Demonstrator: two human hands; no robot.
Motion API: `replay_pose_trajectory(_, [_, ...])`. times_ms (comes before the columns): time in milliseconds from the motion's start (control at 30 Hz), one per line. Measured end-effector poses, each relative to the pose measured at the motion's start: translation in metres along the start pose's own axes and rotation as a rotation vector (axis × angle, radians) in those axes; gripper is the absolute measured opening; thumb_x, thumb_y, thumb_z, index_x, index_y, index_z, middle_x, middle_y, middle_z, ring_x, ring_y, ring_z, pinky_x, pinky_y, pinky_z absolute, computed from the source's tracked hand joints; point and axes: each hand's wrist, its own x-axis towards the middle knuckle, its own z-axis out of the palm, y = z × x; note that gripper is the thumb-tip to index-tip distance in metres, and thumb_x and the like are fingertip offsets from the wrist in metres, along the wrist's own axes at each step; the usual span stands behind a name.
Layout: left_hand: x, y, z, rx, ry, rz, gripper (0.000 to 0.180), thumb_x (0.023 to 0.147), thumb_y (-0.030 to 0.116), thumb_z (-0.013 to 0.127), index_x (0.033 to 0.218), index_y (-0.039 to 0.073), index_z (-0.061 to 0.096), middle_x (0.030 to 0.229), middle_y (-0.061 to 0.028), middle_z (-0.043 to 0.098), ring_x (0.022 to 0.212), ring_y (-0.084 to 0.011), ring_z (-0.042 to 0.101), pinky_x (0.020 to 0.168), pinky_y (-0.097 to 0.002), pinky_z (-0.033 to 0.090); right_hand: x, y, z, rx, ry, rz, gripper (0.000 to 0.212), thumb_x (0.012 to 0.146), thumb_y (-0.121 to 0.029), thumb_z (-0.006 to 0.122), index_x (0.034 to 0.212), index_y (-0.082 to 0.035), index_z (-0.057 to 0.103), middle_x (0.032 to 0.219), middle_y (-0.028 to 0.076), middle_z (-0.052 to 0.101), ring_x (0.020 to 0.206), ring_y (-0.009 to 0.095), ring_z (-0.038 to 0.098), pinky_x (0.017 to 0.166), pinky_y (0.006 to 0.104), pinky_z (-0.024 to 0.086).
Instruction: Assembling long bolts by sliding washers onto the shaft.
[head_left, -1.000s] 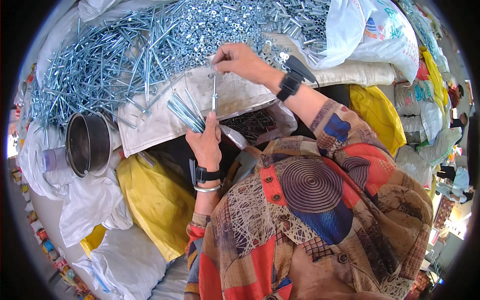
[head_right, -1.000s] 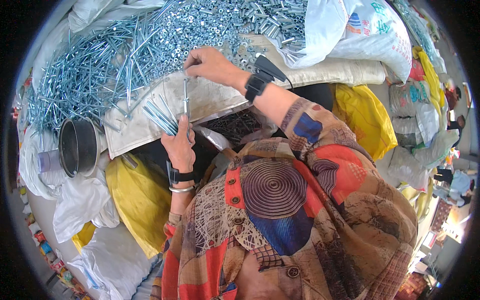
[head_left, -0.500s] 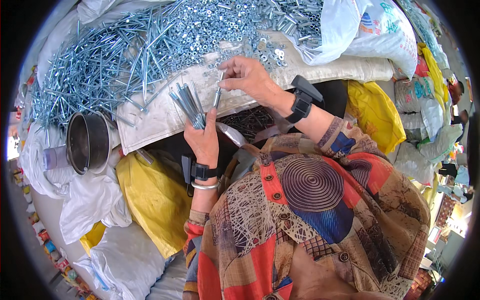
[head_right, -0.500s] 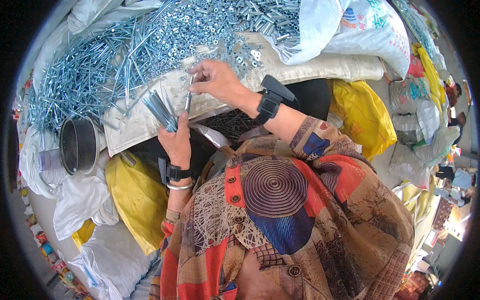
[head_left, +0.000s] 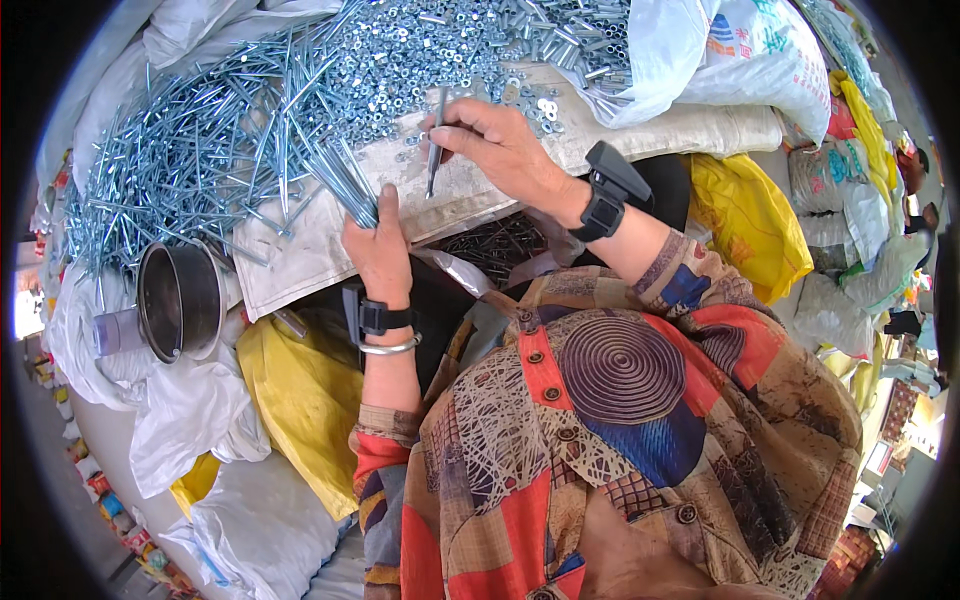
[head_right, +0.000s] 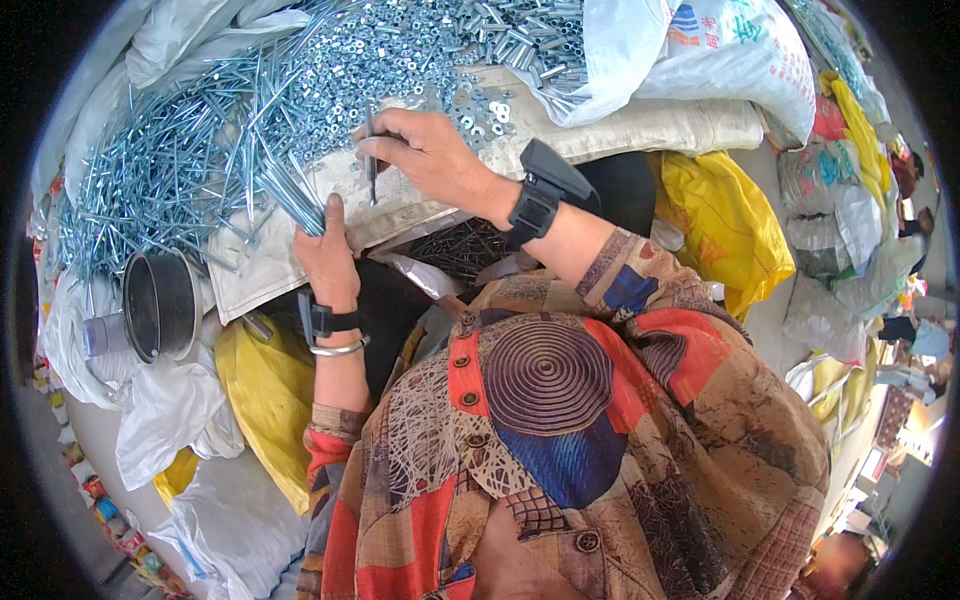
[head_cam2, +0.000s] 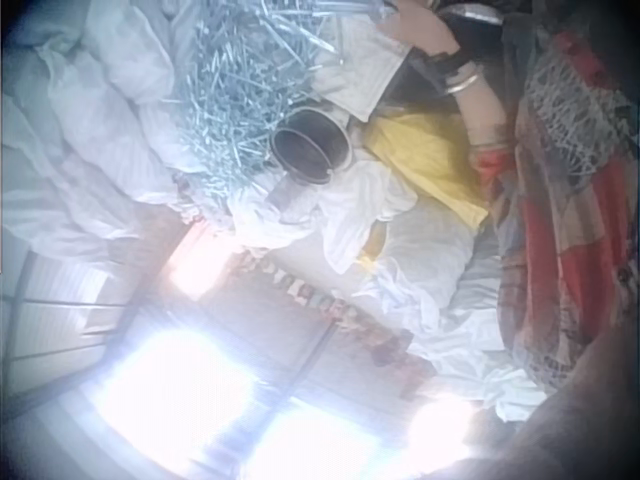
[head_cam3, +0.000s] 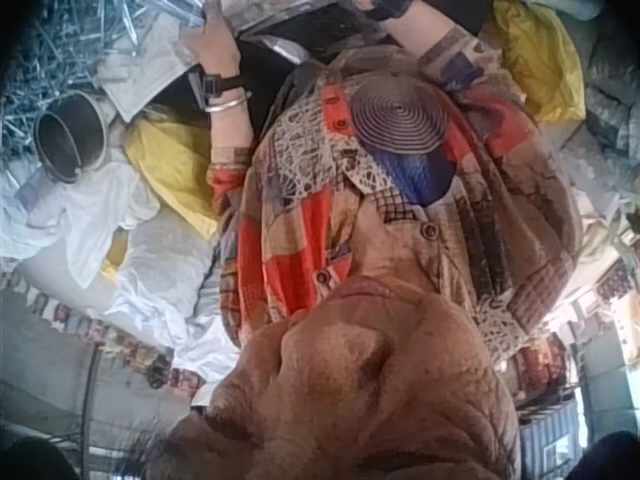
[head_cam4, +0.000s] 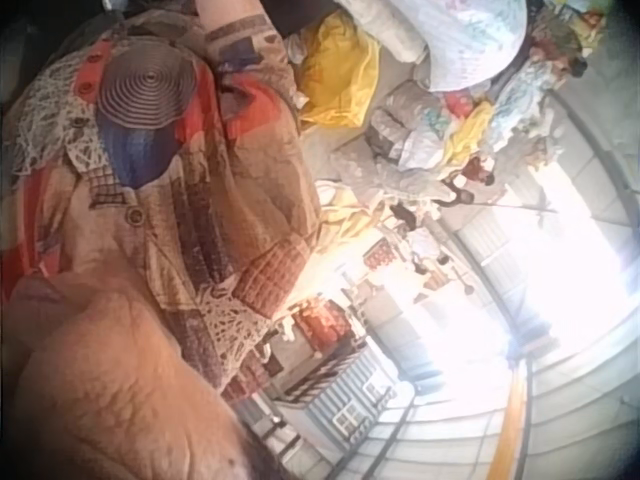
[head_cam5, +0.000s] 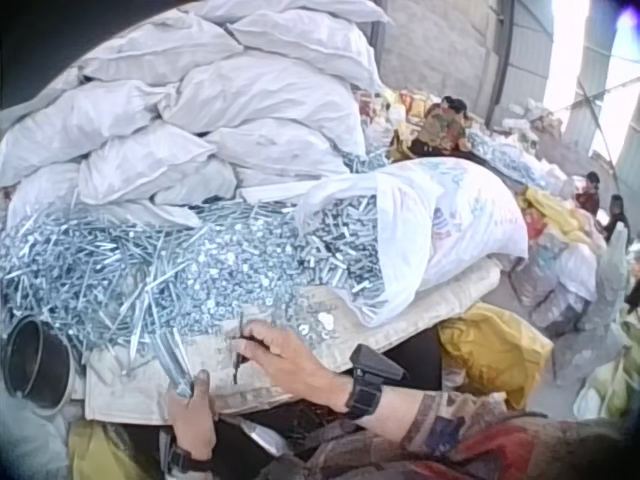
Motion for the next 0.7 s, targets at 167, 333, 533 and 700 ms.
replay_pose_trajectory(167, [0.022, 0.035, 0.009, -0.041, -0.157, 0.203, 0.025, 0.085, 0.018, 0.068, 0.099, -0.001, 0.062, 0.057, 0.0028, 0.049, 0.045, -0.0034, 0.041, 0.042, -0.0195, 0.031, 0.006, 0.006, -0.002, -0.421, -0.169, -0.108, 0.018, 0.085, -0.014, 0.060, 0.091, 0.003, 0.059, 0.076, 0.019, 0.059, 0.068, 0.032, 0.059, 0.062, 0.0362, 0.045])
replay_pose_trajectory(333, [0.033, 0.060, 0.016, 0.255, -0.297, 0.531, 0.025, 0.081, 0.022, 0.072, 0.088, -0.001, 0.066, 0.073, -0.0065, 0.065, 0.066, -0.0149, 0.060, 0.062, -0.0289, 0.047, 0.002, 0.024, 0.003, -0.415, -0.165, -0.243, 0.020, 0.083, -0.014, 0.061, 0.091, 0.004, 0.058, 0.079, 0.023, 0.059, 0.076, 0.040, 0.059, 0.064, 0.0428, 0.046])
replay_pose_trajectory(533, [0.040, 0.054, 0.020, 0.337, -0.247, 0.559, 0.028, 0.082, 0.025, 0.070, 0.090, -0.001, 0.063, 0.076, -0.0120, 0.065, 0.067, -0.0189, 0.061, 0.063, -0.0309, 0.047, 0.008, 0.032, 0.004, -0.568, -0.160, -0.122, 0.031, 0.076, -0.023, 0.071, 0.091, 0.003, 0.059, 0.081, 0.021, 0.062, 0.075, 0.039, 0.060, 0.063, 0.0422, 0.047])
replay_pose_trajectory(700, [0.037, 0.057, 0.024, 0.303, -0.226, 0.581, 0.031, 0.082, 0.028, 0.070, 0.092, -0.001, 0.062, 0.074, -0.0117, 0.065, 0.066, -0.0217, 0.060, 0.063, -0.0322, 0.047, 0.014, 0.041, 0.019, -0.667, -0.080, -0.155, 0.038, 0.072, -0.026, 0.073, 0.093, 0.003, 0.060, 0.083, 0.019, 0.062, 0.075, 0.036, 0.061, 0.063, 0.0403, 0.048])
